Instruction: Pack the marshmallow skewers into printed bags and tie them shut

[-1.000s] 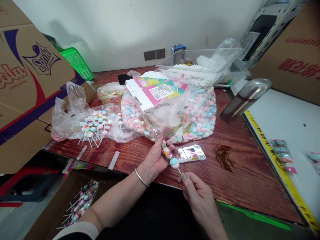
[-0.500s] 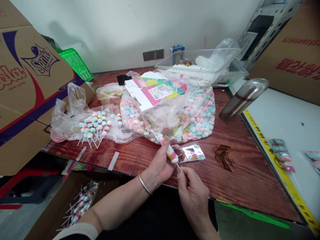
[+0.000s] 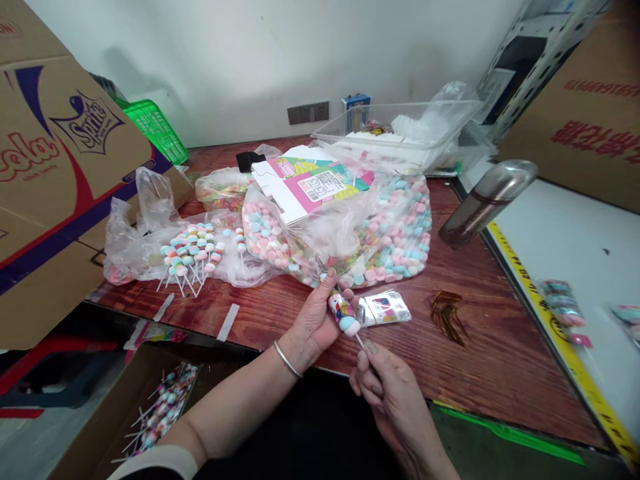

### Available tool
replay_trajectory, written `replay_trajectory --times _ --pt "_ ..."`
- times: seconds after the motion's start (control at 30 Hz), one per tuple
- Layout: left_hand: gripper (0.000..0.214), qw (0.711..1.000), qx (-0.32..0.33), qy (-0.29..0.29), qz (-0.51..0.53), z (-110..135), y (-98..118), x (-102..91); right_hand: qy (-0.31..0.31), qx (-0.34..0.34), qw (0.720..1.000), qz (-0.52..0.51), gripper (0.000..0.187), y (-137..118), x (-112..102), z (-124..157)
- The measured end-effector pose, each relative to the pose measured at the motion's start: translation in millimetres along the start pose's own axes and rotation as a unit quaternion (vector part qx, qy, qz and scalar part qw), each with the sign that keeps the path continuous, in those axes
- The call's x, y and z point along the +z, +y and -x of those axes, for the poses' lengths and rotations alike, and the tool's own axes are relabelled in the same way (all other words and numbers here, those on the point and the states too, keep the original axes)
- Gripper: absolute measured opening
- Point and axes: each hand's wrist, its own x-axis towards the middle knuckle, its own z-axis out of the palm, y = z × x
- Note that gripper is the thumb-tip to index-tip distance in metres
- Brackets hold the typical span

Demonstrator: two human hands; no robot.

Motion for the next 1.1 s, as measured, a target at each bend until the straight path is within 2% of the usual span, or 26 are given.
replay_trajectory --times 0.2,0.33,0.4,0.5,0.57,0.63,0.67,0.7,0.77,0.87,0.97,1.03,1.1 --pt "0.014 0.999 0.012 -0.004 0.034 -1.0 3.8 4.9 0.013 -0.025 0.999 0.018 0.042 8.3 2.7 -2.3" --pt "0.021 0.999 0.004 0.021 0.025 2.5 -7.0 6.8 0.051 -0.121 0.982 0.139 0.04 10.3 4.1 -6.7" --pt "0.025 1.0 0.0 0.025 0.014 3.4 -12.2 6.3 0.081 -0.198 0.939 0.27 0.04 7.6 4.5 -7.1" --pt "0.027 1.0 0.004 0.026 -0.003 2.2 -13.1 4.5 0.124 -0.305 0.828 0.455 0.034 2.7 4.2 -4.5" --pt "0.027 0.999 0.015 0.028 -0.011 0.6 -10.1 3.3 0.147 -0.347 0.77 0.515 0.027 2.0 2.8 -1.6" --pt "0.028 0.999 0.027 0.028 -0.02 0.0 -8.7 2.4 0.158 -0.378 0.732 0.545 0.023 3.8 1.1 0.8" --pt "0.028 0.999 0.033 0.024 -0.028 0.6 -9.9 2.0 0.158 -0.388 0.722 0.551 0.023 5.1 0.7 1.3" --pt "0.029 0.998 0.039 0.019 -0.04 1.7 -12.7 1.6 0.155 -0.39 0.721 0.551 0.024 6.2 0.6 1.1" --pt "0.032 0.997 0.039 0.008 -0.066 6.0 -22.9 0.7 0.156 -0.367 0.749 0.529 0.027 7.2 1.7 -1.8" --pt "0.038 0.995 0.029 0.0 -0.098 15.0 -42.0 -1.7 0.179 -0.294 0.831 0.437 0.029 5.3 3.3 -11.4" --pt "0.037 0.99 0.037 -0.03 -0.136 22.1 -54.1 -6.9 0.155 -0.229 0.92 0.278 0.032 3.6 0.7 -21.5" --pt "0.034 0.984 0.05 -0.05 -0.166 24.0 -56.8 -11.5 0.121 -0.197 0.956 0.182 0.035 3.7 -2.1 -24.5" --pt "0.032 0.975 0.064 -0.051 -0.206 24.0 -56.7 -15.7 0.098 -0.17 0.97 0.142 0.039 3.6 -3.5 -23.3"
